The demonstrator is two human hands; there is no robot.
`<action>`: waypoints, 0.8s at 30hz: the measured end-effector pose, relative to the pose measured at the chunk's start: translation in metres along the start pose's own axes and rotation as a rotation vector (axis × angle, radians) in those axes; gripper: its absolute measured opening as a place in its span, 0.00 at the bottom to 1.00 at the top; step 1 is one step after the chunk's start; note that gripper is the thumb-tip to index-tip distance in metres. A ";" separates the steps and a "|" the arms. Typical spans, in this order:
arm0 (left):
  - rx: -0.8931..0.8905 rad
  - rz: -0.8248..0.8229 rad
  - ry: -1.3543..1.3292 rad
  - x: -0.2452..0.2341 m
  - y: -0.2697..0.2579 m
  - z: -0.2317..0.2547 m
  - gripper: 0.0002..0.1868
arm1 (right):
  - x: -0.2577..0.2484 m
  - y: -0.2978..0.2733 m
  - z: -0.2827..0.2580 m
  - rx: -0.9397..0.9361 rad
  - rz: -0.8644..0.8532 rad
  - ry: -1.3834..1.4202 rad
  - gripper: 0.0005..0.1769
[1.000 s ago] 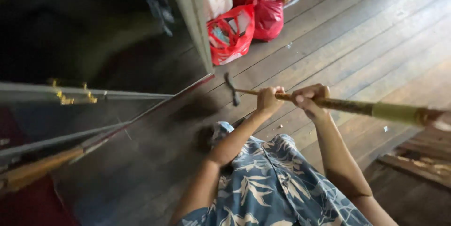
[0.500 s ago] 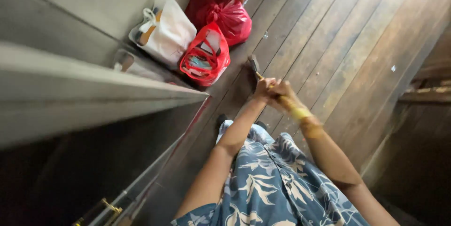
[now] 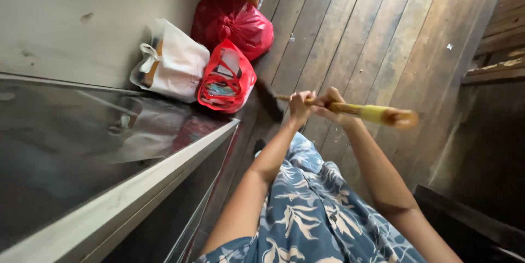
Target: The person sweeps a wooden floor with a broom, moving from a dark hallway into a cluttered room. They navigate around various bags and items while pushing the broom across the floorboards to gather debris.
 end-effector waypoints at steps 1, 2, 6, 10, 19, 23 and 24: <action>-0.006 -0.005 -0.001 0.006 0.009 0.004 0.20 | -0.009 0.002 0.002 0.007 0.002 0.002 0.22; 0.001 -0.042 -0.035 0.015 0.018 0.009 0.18 | -0.016 0.005 0.002 -0.007 -0.006 -0.052 0.20; 0.045 0.042 0.014 0.019 0.056 0.064 0.22 | -0.080 0.035 -0.011 -0.118 -0.105 -0.022 0.15; 0.010 0.039 0.069 0.029 0.084 0.073 0.20 | -0.105 0.077 -0.054 -0.048 -0.116 0.234 0.17; 0.071 0.025 0.144 0.084 0.169 0.008 0.20 | -0.127 0.122 0.004 0.030 0.020 0.063 0.13; 0.042 -0.149 0.006 0.133 0.192 0.004 0.21 | -0.147 0.120 0.019 0.011 -0.025 -0.160 0.20; 0.025 -0.219 -0.002 0.146 0.195 0.006 0.21 | -0.152 0.117 0.018 0.007 -0.066 -0.256 0.23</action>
Point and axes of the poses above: each hand's wrist, its own y-axis towards the middle knuckle, its own x-axis out of the palm, z = x × y, the point moved 10 cm from there along y, towards the middle knuckle, and after that the axes turned 7 degrees about -y, right-handed, at the moved point
